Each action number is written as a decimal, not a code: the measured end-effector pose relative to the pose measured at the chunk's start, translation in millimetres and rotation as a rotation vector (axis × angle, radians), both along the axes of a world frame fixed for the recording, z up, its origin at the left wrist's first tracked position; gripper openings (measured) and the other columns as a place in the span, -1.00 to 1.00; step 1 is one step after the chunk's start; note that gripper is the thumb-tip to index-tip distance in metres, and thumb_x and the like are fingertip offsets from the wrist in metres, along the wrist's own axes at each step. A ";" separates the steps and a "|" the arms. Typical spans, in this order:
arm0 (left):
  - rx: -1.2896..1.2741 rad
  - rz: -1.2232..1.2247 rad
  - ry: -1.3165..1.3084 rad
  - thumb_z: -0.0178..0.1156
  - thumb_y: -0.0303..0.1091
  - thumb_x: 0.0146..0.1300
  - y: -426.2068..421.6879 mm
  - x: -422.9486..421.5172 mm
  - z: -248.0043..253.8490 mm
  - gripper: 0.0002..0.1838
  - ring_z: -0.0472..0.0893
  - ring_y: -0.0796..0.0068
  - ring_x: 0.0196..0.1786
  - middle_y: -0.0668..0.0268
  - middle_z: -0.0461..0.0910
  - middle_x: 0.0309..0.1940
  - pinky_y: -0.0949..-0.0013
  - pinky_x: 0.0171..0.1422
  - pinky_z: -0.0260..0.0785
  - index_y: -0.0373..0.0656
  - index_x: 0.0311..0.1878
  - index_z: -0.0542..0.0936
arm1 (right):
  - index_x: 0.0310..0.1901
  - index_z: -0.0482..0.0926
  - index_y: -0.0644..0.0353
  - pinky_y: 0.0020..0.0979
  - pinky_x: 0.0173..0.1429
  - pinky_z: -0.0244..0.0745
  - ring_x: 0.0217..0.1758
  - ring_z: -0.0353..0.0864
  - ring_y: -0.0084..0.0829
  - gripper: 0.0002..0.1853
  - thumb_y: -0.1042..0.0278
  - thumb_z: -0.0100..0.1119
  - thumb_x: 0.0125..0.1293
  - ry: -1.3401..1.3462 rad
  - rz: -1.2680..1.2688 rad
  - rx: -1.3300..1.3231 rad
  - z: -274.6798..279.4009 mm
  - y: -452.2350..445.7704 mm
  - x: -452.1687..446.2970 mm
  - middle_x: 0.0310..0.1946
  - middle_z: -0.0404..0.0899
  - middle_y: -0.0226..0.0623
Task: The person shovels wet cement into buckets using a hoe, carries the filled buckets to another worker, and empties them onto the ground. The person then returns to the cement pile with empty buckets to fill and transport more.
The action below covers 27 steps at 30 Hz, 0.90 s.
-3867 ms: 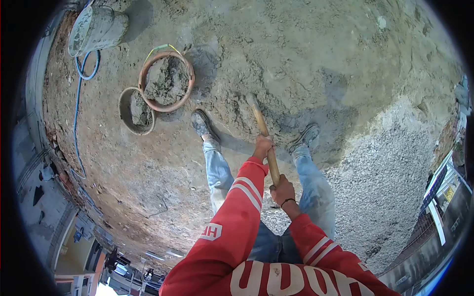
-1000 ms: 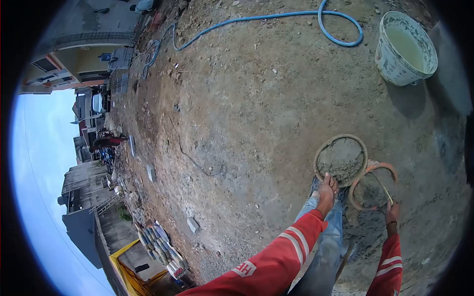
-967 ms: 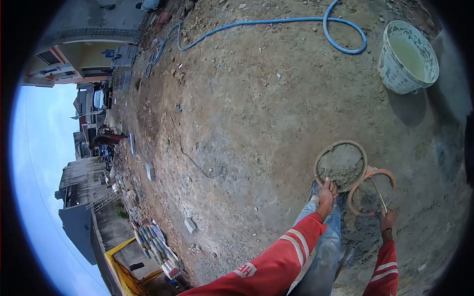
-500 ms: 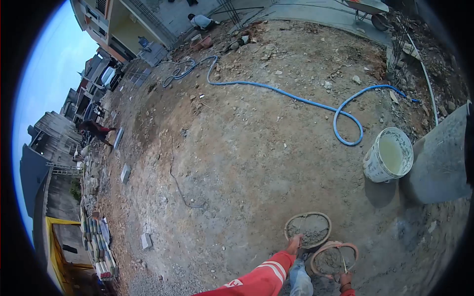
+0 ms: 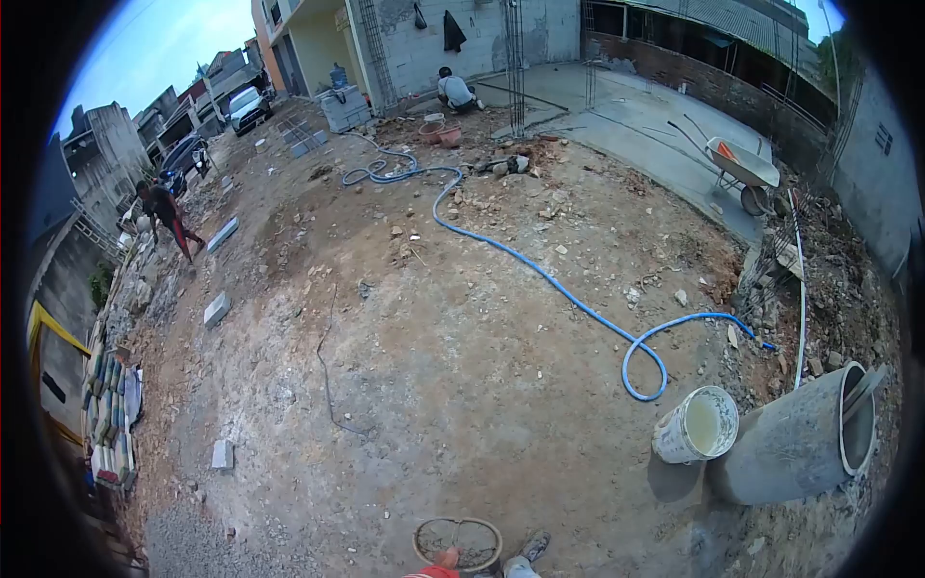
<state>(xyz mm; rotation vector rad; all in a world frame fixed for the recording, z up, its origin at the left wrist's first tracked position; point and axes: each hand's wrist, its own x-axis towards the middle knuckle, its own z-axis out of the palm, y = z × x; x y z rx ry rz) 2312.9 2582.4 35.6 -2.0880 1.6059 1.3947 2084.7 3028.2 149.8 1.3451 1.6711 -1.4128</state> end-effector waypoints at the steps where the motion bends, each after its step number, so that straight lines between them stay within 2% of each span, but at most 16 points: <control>1: -0.034 0.006 -0.090 0.18 0.07 -0.01 2.4 32.9 19.5 -0.49 0.60 0.04 -0.18 -0.03 0.64 -0.25 0.05 -0.11 0.36 -0.25 -0.28 0.68 | -0.34 0.50 0.10 -0.25 -0.62 0.30 -0.74 0.29 -0.49 -0.81 0.24 0.24 0.04 0.014 -0.020 -0.010 14.2 -0.6 4.9 -0.71 0.25 -0.49; 2: -0.060 0.005 -0.191 0.18 0.10 -0.02 9.1 71.1 40.7 -0.45 0.62 -0.01 -0.12 -0.08 0.66 -0.20 0.02 -0.05 0.38 -0.26 -0.24 0.69 | -0.34 0.50 0.10 -0.25 -0.62 0.30 -0.74 0.28 -0.49 -0.81 0.24 0.24 0.05 0.028 -0.038 -0.016 27.2 -2.3 10.9 -0.71 0.25 -0.49; 3: 0.017 0.073 -0.177 0.13 0.21 -0.09 -2.2 91.0 53.2 -0.34 0.49 -0.12 0.18 -0.19 0.55 0.05 0.00 0.25 0.24 -0.14 -0.07 0.69 | -0.34 0.50 0.09 -0.26 -0.62 0.30 -0.74 0.28 -0.49 -0.81 0.24 0.24 0.05 0.045 -0.054 -0.029 39.2 -4.1 17.9 -0.71 0.25 -0.49; 4: 0.044 -0.036 -0.214 0.10 0.18 -0.03 -15.5 116.5 43.7 -0.43 0.59 -0.02 0.00 -0.10 0.64 -0.14 0.02 0.13 0.31 -0.06 -0.13 0.70 | -0.33 0.50 0.09 -0.26 -0.62 0.30 -0.74 0.28 -0.49 -0.80 0.23 0.24 0.05 0.062 -0.073 -0.038 49.5 -6.6 25.3 -0.71 0.24 -0.49; 5: 0.043 -0.001 -0.219 0.09 0.16 0.00 -22.9 144.0 21.5 -0.50 0.62 0.09 -0.19 0.02 0.65 -0.35 0.03 -0.03 0.34 -0.06 -0.26 0.70 | -0.33 0.49 0.09 -0.26 -0.62 0.30 -0.74 0.27 -0.50 -0.80 0.23 0.24 0.06 0.072 -0.089 -0.052 58.2 -8.4 31.8 -0.71 0.24 -0.49; 6: 0.076 0.148 -0.147 0.07 0.12 0.05 -28.4 157.9 29.0 -0.56 0.58 0.16 -0.38 0.14 0.58 -0.54 0.08 -0.22 0.34 -0.10 -0.42 0.65 | -0.32 0.49 0.09 -0.26 -0.62 0.29 -0.74 0.27 -0.50 -0.80 0.23 0.23 0.06 0.078 -0.102 -0.055 67.1 -10.6 40.6 -0.71 0.23 -0.49; 7: -0.065 0.225 -0.157 0.05 0.08 0.07 -30.0 168.9 31.6 -0.59 0.56 0.19 -0.44 0.16 0.53 -0.61 0.12 -0.30 0.33 -0.09 -0.49 0.61 | -0.32 0.49 0.08 -0.26 -0.62 0.29 -0.75 0.26 -0.50 -0.80 0.22 0.23 0.06 0.076 -0.113 -0.058 74.4 -15.3 49.7 -0.71 0.23 -0.50; 9: 0.004 0.241 -0.163 0.03 0.04 0.09 -47.8 188.0 45.8 -0.63 0.42 0.25 -0.62 0.24 0.35 -0.76 0.10 -0.44 0.22 -0.03 -0.59 0.52 | -0.31 0.49 0.08 -0.27 -0.63 0.29 -0.75 0.26 -0.50 -0.80 0.21 0.23 0.07 0.074 -0.132 -0.062 85.2 -24.4 62.3 -0.71 0.22 -0.50; 10: 0.006 0.247 -0.175 0.03 0.04 0.09 -54.3 202.4 45.0 -0.63 0.42 0.25 -0.62 0.24 0.35 -0.76 0.10 -0.44 0.22 -0.03 -0.59 0.52 | -0.31 0.49 0.08 -0.27 -0.63 0.29 -0.75 0.25 -0.50 -0.79 0.21 0.23 0.07 0.074 -0.147 -0.063 88.2 -32.2 66.9 -0.72 0.22 -0.50; 12: 0.086 0.584 0.028 0.02 0.03 0.09 -73.3 220.2 36.6 -0.68 0.21 0.33 -0.74 0.32 0.16 -0.82 0.11 -0.57 0.05 0.04 -0.60 0.45 | -0.30 0.49 0.07 -0.27 -0.63 0.28 -0.75 0.25 -0.51 -0.79 0.20 0.22 0.08 0.070 -0.172 -0.064 92.2 -49.1 68.0 -0.72 0.21 -0.50; 13: 0.071 0.594 0.031 0.02 0.03 0.09 -83.9 224.6 37.8 -0.68 0.21 0.33 -0.74 0.32 0.16 -0.82 0.11 -0.57 0.05 0.04 -0.60 0.45 | -0.30 0.49 0.07 -0.27 -0.63 0.28 -0.75 0.24 -0.51 -0.79 0.20 0.22 0.08 0.067 -0.183 -0.065 91.0 -63.6 65.0 -0.72 0.21 -0.50; 15: 0.140 0.743 -0.006 -0.01 0.01 0.12 -101.6 234.7 68.0 -0.72 0.07 0.38 -0.78 0.38 0.05 -0.84 0.18 -0.62 -0.06 0.08 -0.55 0.40 | -0.29 0.49 0.06 -0.28 -0.63 0.28 -0.75 0.24 -0.51 -0.79 0.19 0.22 0.09 0.052 -0.200 -0.075 78.9 -102.4 55.2 -0.72 0.20 -0.51; 18: 0.158 0.931 0.068 -0.07 0.00 0.19 -121.1 251.1 91.3 -0.76 0.12 0.40 -0.74 0.40 0.07 -0.80 0.19 -0.58 0.03 0.10 -0.40 0.44 | -0.28 0.48 0.06 -0.28 -0.64 0.27 -0.76 0.22 -0.52 -0.78 0.18 0.22 0.09 0.022 -0.198 -0.095 56.8 -181.2 30.6 -0.72 0.19 -0.51; 19: 0.141 0.989 0.174 -0.05 0.01 0.19 -123.6 242.1 115.5 -0.76 0.15 0.39 -0.71 0.40 0.07 -0.78 0.17 -0.55 0.08 0.08 -0.37 0.40 | -0.27 0.48 0.06 -0.28 -0.64 0.27 -0.76 0.22 -0.52 -0.78 0.18 0.21 0.10 0.019 -0.204 -0.094 51.1 -204.3 18.8 -0.72 0.18 -0.51; 21: 0.167 1.125 0.209 -0.01 -0.02 0.15 -144.7 228.3 132.8 -0.77 0.16 0.36 -0.69 0.38 0.04 -0.78 0.15 -0.54 0.10 0.05 -0.39 0.35 | -0.27 0.48 0.05 -0.29 -0.64 0.26 -0.76 0.21 -0.52 -0.78 0.17 0.21 0.10 0.018 -0.209 -0.100 40.8 -255.9 -11.5 -0.72 0.18 -0.52; 27: 0.319 1.276 0.141 0.03 -0.06 0.05 -226.2 150.5 167.3 -0.71 0.11 0.30 -0.69 0.34 0.01 -0.76 0.12 -0.54 0.11 -0.01 -0.51 0.24 | -0.24 0.47 0.04 -0.30 -0.65 0.25 -0.77 0.19 -0.53 -0.77 0.15 0.20 0.12 0.024 -0.226 -0.131 52.7 -408.0 -127.4 -0.72 0.15 -0.52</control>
